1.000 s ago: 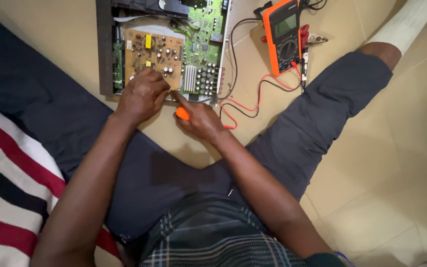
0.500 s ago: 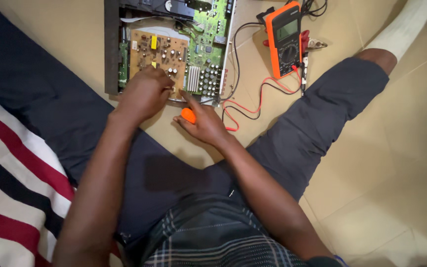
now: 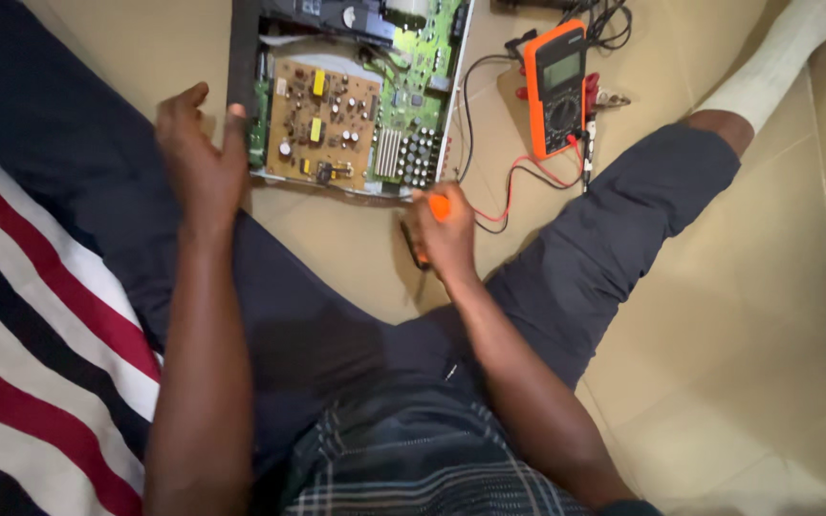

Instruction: The person sits on the floor servicing an opened DVD/home-theater player. They use a screwdriver to unscrew and adjust components on the power board, reposition the device, and probe the circuit board with multimeter test leads to test points on the board.

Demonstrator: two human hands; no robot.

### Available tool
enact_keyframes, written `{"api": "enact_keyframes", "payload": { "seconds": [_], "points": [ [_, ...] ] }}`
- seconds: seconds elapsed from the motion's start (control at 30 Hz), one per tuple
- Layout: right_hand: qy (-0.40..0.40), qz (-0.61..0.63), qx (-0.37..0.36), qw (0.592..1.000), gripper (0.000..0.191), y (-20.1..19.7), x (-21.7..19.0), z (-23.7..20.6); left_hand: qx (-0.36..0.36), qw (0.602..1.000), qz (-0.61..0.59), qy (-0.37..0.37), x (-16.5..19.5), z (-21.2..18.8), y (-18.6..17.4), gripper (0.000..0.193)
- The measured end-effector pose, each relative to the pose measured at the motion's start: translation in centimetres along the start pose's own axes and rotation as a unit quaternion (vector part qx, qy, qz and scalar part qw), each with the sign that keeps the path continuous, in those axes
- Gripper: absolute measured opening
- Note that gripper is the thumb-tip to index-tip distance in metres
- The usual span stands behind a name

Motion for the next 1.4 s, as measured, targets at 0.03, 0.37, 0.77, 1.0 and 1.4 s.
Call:
{"api": "enact_keyframes", "payload": {
  "seconds": [0.03,0.37,0.77,1.0,1.4],
  "points": [
    [0.005,-0.027,0.034,0.999,0.025,-0.4,0.1,-0.1,-0.027,1.0,0.012,-0.007,-0.3,0.8,0.3,0.036],
    [-0.002,-0.137,0.078,0.987,0.038,-1.6,-1.7,1.1,-0.11,0.989,0.085,-0.054,-0.3,0.8,1.7,0.034],
    [-0.158,-0.178,0.133,0.962,0.055,-4.9,-4.5,3.7,-0.191,0.954,-0.04,-0.226,0.0,-2.3,4.0,0.055],
    [-0.235,-0.079,0.027,0.968,0.035,-2.9,-1.2,-0.3,-0.088,0.991,0.101,0.003,1.0,-2.1,2.8,0.038],
    [-0.276,-0.291,-0.116,0.909,0.019,4.1,0.3,-2.1,-0.171,0.975,-0.141,-0.033,5.2,-2.6,3.3,0.018]
  ]
}}
Point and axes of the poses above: each hand's wrist, its own z-axis towards the middle knuckle, its own y-axis out of the palm, x = y × z, the point moved 2 cm from there along z, towards the middle knuckle, and after that the axes turned 1 degree about z, right-handed, at the moved point
